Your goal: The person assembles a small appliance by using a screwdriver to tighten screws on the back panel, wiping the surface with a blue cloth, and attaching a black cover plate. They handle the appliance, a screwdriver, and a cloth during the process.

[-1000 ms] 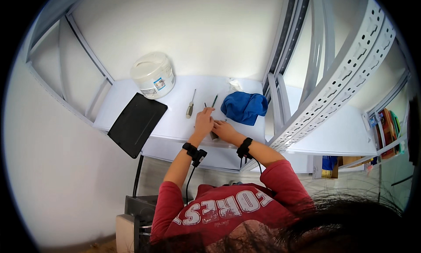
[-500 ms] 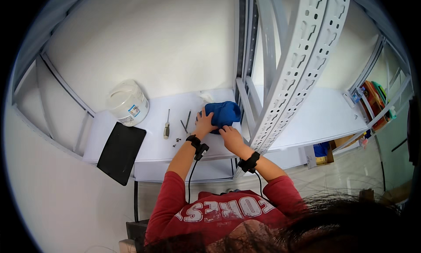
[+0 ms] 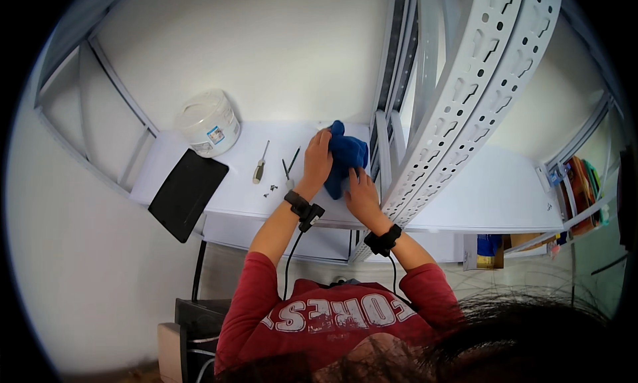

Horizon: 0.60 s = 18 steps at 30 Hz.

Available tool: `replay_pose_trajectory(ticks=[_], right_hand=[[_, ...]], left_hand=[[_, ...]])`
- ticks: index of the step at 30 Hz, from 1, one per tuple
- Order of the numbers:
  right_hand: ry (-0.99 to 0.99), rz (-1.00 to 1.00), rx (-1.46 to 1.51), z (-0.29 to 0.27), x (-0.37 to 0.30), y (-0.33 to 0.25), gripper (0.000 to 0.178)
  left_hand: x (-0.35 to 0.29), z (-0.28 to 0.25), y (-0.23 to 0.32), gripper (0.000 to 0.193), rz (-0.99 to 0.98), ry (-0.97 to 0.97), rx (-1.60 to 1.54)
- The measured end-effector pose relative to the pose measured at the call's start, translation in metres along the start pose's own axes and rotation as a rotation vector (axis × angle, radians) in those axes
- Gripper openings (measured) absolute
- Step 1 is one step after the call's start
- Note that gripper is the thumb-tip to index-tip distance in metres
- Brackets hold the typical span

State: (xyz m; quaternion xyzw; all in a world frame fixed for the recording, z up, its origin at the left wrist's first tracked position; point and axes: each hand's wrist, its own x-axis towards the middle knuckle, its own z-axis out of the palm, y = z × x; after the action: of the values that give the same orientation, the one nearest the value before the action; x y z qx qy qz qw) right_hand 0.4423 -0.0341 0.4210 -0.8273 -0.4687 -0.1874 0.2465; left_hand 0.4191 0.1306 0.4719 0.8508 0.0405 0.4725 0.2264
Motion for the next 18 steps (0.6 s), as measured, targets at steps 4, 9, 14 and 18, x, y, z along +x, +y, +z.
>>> replay_pose_trajectory(ticks=[4, 9, 14, 18], right_hand=[[0.027, -0.042, 0.091, -0.021, 0.008, -0.012, 0.074], [0.141, -0.032, 0.223, -0.046, 0.003, -0.034, 0.075], [0.225, -0.046, 0.317, -0.077, -0.028, -0.081, 0.079], [0.376, -0.061, 0.424, -0.089, -0.07, -0.132, 0.072]], left_hand=[[0.021, -0.03, 0.042, 0.031, 0.066, 0.228, -0.12], [0.017, -0.076, 0.095, 0.032, 0.139, 0.284, -0.222], [-0.015, -0.124, 0.13, 0.031, 0.283, 0.372, -0.293], [-0.059, -0.175, 0.156, 0.028, 0.435, 0.39, -0.314]])
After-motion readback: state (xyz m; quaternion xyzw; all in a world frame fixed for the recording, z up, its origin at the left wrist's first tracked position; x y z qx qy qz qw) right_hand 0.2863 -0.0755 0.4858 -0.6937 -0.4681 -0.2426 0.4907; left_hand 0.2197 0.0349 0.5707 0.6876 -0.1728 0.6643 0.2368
